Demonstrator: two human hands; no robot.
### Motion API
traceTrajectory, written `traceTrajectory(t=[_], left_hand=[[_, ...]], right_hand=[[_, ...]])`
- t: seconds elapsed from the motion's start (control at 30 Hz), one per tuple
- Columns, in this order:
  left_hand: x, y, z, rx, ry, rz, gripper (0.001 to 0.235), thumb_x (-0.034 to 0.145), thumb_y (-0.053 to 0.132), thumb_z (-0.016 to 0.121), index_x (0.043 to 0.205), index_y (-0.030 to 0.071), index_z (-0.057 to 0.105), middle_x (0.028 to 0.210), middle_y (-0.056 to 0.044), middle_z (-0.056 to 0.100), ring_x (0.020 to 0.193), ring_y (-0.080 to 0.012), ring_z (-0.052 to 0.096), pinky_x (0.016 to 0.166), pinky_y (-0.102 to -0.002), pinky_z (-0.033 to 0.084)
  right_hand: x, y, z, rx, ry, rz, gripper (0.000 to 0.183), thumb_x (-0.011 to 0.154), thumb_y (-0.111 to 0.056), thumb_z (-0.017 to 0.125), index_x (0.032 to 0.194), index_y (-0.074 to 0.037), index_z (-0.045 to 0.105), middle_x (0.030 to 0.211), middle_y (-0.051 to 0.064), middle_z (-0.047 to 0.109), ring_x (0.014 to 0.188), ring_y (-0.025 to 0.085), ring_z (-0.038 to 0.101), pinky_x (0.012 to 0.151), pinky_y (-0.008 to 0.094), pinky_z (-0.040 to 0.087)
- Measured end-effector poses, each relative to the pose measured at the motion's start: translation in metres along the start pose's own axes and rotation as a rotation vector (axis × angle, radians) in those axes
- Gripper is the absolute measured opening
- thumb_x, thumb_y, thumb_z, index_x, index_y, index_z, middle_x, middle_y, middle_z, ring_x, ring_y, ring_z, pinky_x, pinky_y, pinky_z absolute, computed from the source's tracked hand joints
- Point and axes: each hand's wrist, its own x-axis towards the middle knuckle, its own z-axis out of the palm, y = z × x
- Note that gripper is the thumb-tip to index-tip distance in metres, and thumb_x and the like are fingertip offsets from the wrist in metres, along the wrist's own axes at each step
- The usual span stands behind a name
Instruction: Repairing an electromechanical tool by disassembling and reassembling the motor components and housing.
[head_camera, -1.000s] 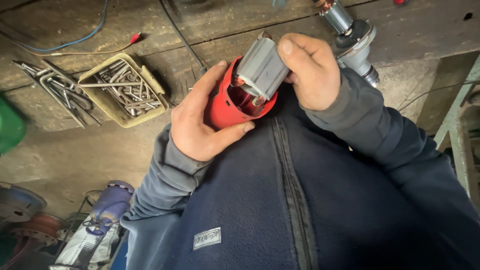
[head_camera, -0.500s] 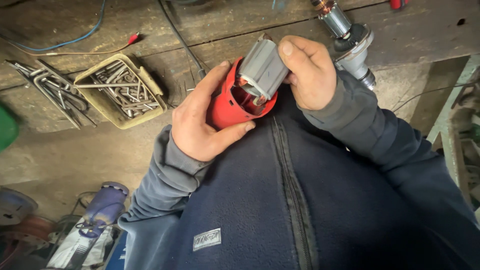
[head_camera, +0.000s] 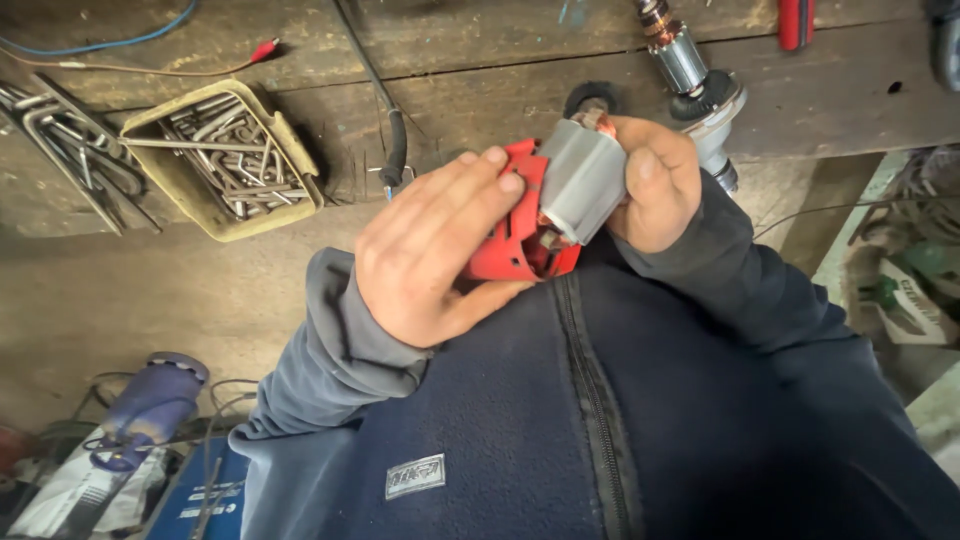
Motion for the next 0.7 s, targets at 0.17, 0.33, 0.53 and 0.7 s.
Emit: traceTrajectory(t=[0.17,0.33,0.53,0.7], left_hand=[[-0.002,0.004,-0.003,0.044,-0.022,0.029,0.072,0.080,0.031,0.090,0.139,0.002,0.059,0.142,-0.021,0.061,0.130,-0.0398,0.063,0.110,-0.048,0.052],[-0.006,0.005,-0.002,0.058,-0.013,0.061,0.069,0.082,0.031,0.089,0.139,0.003,0.060,0.143,-0.020,0.061,0.130,-0.0395,0.064,0.109,-0.049,0.053],[-0.009,0.004,0.001,0.035,0.014,0.070,0.069,0.083,0.029,0.090,0.140,0.004,0.060,0.143,-0.020,0.061,0.130,-0.0395,0.064,0.108,-0.049,0.053],[-0.011,0.002,0.000,-0.038,-0.002,0.037,0.077,0.080,0.031,0.092,0.143,0.004,0.057,0.144,-0.019,0.061,0.132,-0.0390,0.064,0.111,-0.048,0.053]], right_hand=[[0.003,-0.019,0.009,-0.090,-0.072,-0.007,0.066,0.107,-0.054,0.059,0.124,0.010,0.057,0.109,0.011,0.066,0.088,0.014,0.062,0.080,0.027,0.052],[0.000,-0.015,-0.004,-0.224,-0.163,-0.110,0.055,0.109,-0.055,0.057,0.092,-0.003,0.054,0.094,0.009,0.063,0.081,0.013,0.058,0.073,0.028,0.048],[-0.003,-0.025,-0.001,-0.192,-0.173,-0.053,0.056,0.107,-0.055,0.057,0.092,-0.001,0.052,0.095,0.009,0.058,0.085,0.015,0.055,0.077,0.030,0.049],[-0.002,-0.031,0.001,-0.335,-0.182,-0.135,0.052,0.110,-0.050,0.054,0.097,0.001,0.053,0.099,0.012,0.060,0.085,0.018,0.058,0.082,0.033,0.049]])
